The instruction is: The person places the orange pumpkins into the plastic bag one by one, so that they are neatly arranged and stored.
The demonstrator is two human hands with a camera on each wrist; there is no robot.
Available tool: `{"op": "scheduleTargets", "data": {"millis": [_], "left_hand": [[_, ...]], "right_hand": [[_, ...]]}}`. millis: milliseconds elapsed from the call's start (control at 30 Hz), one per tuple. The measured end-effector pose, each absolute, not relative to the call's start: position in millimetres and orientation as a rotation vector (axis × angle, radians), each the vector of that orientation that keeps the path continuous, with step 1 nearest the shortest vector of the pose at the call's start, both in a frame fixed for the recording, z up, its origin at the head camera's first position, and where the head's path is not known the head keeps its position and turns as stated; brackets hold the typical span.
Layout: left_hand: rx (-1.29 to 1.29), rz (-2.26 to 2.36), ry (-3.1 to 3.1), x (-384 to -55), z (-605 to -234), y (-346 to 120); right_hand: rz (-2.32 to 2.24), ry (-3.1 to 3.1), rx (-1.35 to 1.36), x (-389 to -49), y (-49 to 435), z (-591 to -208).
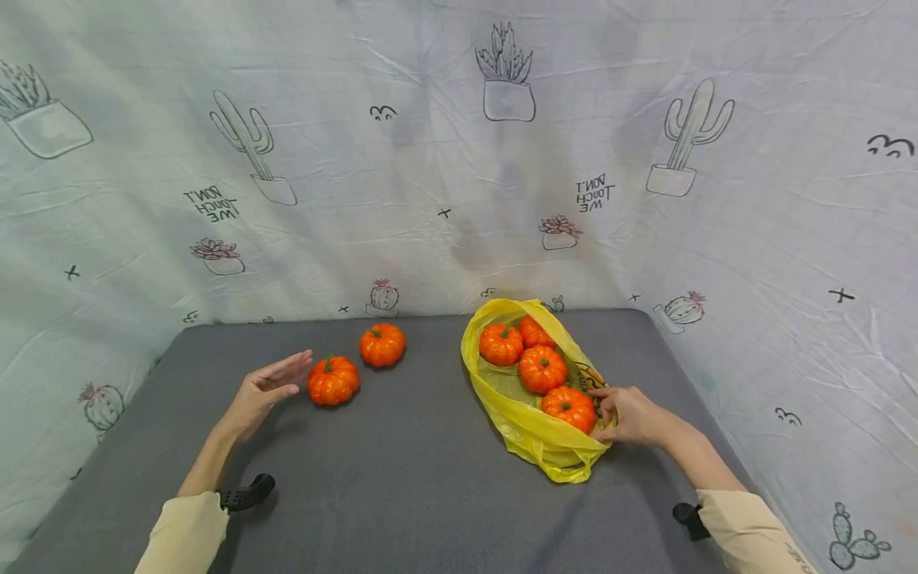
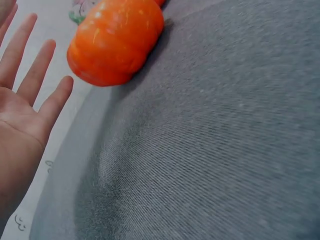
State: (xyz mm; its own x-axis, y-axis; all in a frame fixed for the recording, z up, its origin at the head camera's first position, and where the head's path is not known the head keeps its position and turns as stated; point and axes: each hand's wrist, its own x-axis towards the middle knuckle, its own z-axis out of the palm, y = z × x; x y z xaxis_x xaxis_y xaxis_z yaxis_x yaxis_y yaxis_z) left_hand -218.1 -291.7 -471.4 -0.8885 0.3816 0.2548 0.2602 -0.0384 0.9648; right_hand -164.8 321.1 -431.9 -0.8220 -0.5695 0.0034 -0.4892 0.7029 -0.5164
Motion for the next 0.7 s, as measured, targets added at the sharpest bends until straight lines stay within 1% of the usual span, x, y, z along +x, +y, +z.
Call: {"op": "scheduleTargets", "data": {"millis": [200,400,700], "left_hand": [[0.739,2.107,1.946,-231,-478,-295],[0.696,2.049,1.866,-246,-484,-287],[0.647,1.948,1.966,-261,-487,-279]], "right_hand": [[-0.77,2.755,-0.917,-165,321,-432],[-0.755,2.762,-0.879,-162,322,-434],[-0.72,2.77,-0.837,-164,320,-434]]}}
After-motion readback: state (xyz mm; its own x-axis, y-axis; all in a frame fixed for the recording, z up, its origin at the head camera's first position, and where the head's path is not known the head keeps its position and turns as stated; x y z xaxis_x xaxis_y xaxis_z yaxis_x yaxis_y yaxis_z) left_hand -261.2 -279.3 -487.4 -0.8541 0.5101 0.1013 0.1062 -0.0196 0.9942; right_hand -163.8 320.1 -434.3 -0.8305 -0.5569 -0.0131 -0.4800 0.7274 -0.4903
